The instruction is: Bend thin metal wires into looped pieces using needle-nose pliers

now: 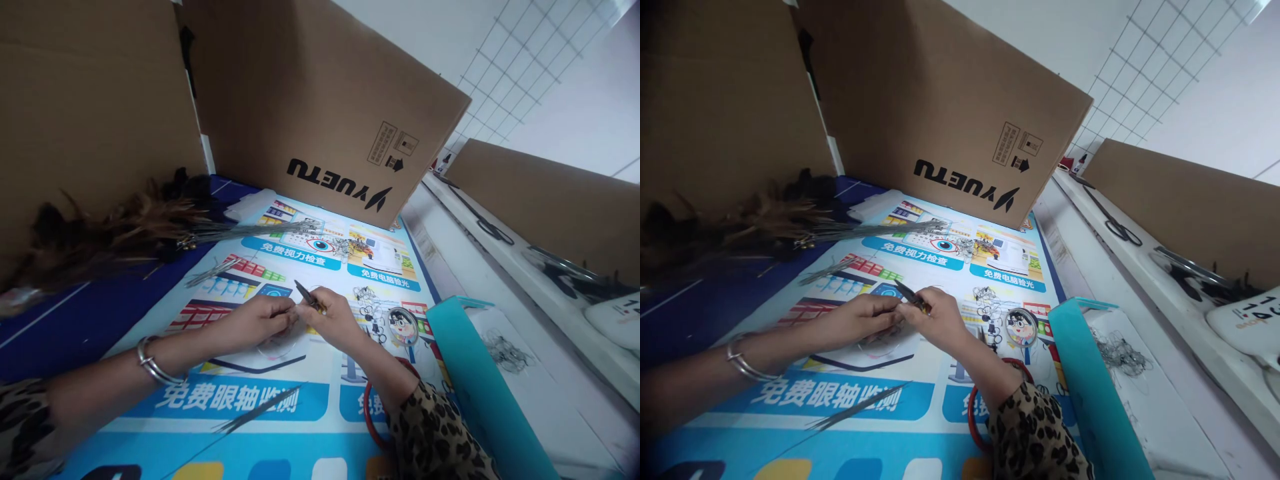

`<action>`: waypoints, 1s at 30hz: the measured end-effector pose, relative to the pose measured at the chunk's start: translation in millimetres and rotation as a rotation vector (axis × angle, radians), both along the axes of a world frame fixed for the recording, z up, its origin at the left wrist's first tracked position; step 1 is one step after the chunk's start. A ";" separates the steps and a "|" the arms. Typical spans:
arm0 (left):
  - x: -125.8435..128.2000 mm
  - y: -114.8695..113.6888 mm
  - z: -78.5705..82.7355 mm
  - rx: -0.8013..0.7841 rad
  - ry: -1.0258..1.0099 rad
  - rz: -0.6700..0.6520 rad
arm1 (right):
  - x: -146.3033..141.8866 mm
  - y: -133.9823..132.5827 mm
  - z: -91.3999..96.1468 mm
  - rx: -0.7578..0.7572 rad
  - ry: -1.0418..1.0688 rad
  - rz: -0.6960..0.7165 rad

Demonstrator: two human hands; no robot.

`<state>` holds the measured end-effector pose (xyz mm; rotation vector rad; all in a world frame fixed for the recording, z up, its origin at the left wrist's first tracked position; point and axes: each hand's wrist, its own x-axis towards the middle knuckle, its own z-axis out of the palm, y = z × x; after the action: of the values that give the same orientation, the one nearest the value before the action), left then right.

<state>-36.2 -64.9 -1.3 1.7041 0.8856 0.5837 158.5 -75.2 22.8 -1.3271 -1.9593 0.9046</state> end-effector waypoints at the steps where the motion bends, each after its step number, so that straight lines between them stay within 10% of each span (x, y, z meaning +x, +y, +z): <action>1: -0.2 -0.4 -1.0 -0.003 -0.008 -0.015 | -0.8 -0.2 -1.5 -0.032 0.020 -0.007; 15: -1.8 -2.8 -0.5 0.209 -0.009 -0.078 | -11.7 -1.4 -11.7 -0.449 0.635 -0.093; 30: -4.0 -1.1 4.7 -0.153 -0.182 0.058 | -4.8 2.3 -17.8 -0.307 0.591 -0.147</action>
<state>-40.2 -66.0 3.4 1.4668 0.8291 0.6809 153.7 -72.9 5.0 -1.1663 -1.2919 1.3764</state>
